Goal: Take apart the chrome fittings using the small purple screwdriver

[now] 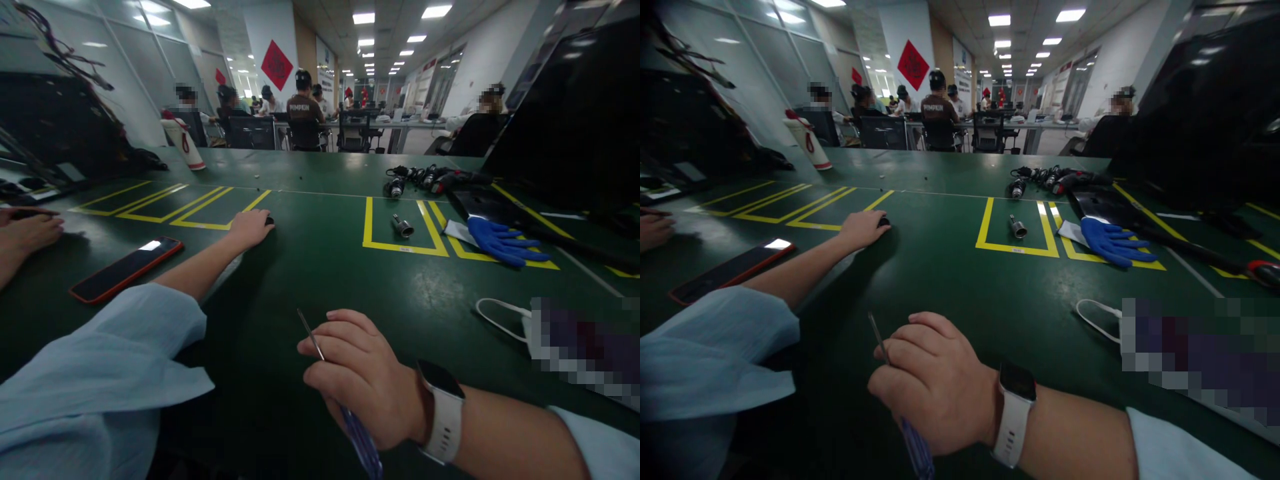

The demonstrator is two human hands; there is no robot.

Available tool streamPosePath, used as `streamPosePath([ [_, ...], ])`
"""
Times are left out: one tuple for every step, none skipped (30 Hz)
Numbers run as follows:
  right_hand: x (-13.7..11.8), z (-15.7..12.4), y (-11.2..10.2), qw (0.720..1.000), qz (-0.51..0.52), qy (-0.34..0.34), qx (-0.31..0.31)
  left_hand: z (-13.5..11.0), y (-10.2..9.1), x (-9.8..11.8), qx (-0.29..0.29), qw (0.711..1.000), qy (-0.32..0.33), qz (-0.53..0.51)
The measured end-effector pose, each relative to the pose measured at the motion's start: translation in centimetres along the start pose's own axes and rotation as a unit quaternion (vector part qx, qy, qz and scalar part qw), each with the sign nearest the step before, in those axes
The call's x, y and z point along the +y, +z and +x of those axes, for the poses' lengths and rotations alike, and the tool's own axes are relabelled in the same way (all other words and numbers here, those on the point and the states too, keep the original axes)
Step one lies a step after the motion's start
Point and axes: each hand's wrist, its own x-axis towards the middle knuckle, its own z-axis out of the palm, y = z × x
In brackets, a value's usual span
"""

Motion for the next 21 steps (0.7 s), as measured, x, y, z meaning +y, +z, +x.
streamPosePath([
  [0.0,0.0,0.0,1.000,0.001,0.000,-0.001,0.0,0.0,0.0,0.006,1.000,0.007,-0.006],
  [0.0,0.0,0.0,1.000,0.001,0.000,0.000,-0.1,-0.1,0.1,0.013,1.000,0.014,-0.014],
  [0.0,0.1,0.0,1.000,0.002,0.001,0.000,-0.1,-0.1,0.2,0.021,0.999,0.020,-0.024],
  [0.0,0.1,0.0,1.000,0.002,0.001,0.002,-0.2,-0.3,0.3,0.031,0.999,0.025,-0.037],
  [0.0,0.1,0.1,1.000,0.002,0.001,0.004,-0.3,-0.5,0.5,0.044,0.997,0.029,-0.052],
  [0.0,0.1,0.1,1.000,0.002,0.000,0.005,-0.5,-0.8,0.8,0.058,0.995,0.031,-0.069],
  [0.0,0.1,0.1,1.000,0.002,-0.001,0.005,-0.8,-1.1,1.1,0.075,0.993,0.032,-0.089],
  [0.0,0.1,0.1,1.000,0.003,-0.003,0.006,-1.2,-1.5,1.6,0.092,0.989,0.032,-0.112],
  [0.0,0.0,0.1,1.000,0.005,-0.003,0.006,-1.7,-2.0,2.1,0.110,0.984,0.030,-0.136],
  [0.0,0.0,0.1,1.000,0.007,-0.004,0.006,-2.4,-2.5,2.6,0.126,0.978,0.026,-0.163],
  [0.0,0.0,0.1,1.000,0.011,-0.004,0.004,-3.2,-3.0,3.2,0.141,0.971,0.021,-0.193],
  [0.0,0.0,0.1,1.000,0.015,-0.003,0.002,-4.2,-3.5,3.8,0.150,0.963,0.012,-0.223],
  [0.0,0.0,0.0,1.000,0.020,-0.001,0.000,-5.3,-4.1,4.4,0.147,0.955,0.004,-0.258],
  [0.0,0.0,0.0,1.000,0.025,0.001,0.000,-6.5,-4.6,5.0,0.137,0.947,-0.001,-0.292],
  [-0.1,0.0,0.0,1.000,0.031,0.004,0.001,-7.8,-5.1,5.6,0.114,0.931,-0.011,-0.347],
  [-0.2,0.1,0.0,0.999,0.036,0.009,0.004,-9.1,-5.6,6.1,0.056,0.859,-0.056,-0.506],
  [-0.3,0.1,-0.1,0.999,0.041,0.018,0.008,-10.3,-6.1,6.7,0.000,0.772,-0.107,-0.627],
  [-0.3,0.1,-0.1,0.999,0.044,0.026,0.014,-11.5,-6.6,7.2,-0.047,0.694,-0.143,-0.704],
  [-0.4,0.2,-0.2,0.998,0.046,0.036,0.019,-12.6,-6.9,7.7,-0.078,0.633,-0.174,-0.750],
  [-0.5,0.2,-0.2,0.998,0.047,0.044,0.025,-13.6,-7.2,8.2,-0.097,0.593,-0.192,-0.776],
  [-0.5,0.3,-0.3,0.997,0.047,0.051,0.029,-14.4,-7.3,8.6,-0.111,0.568,-0.201,-0.791],
])
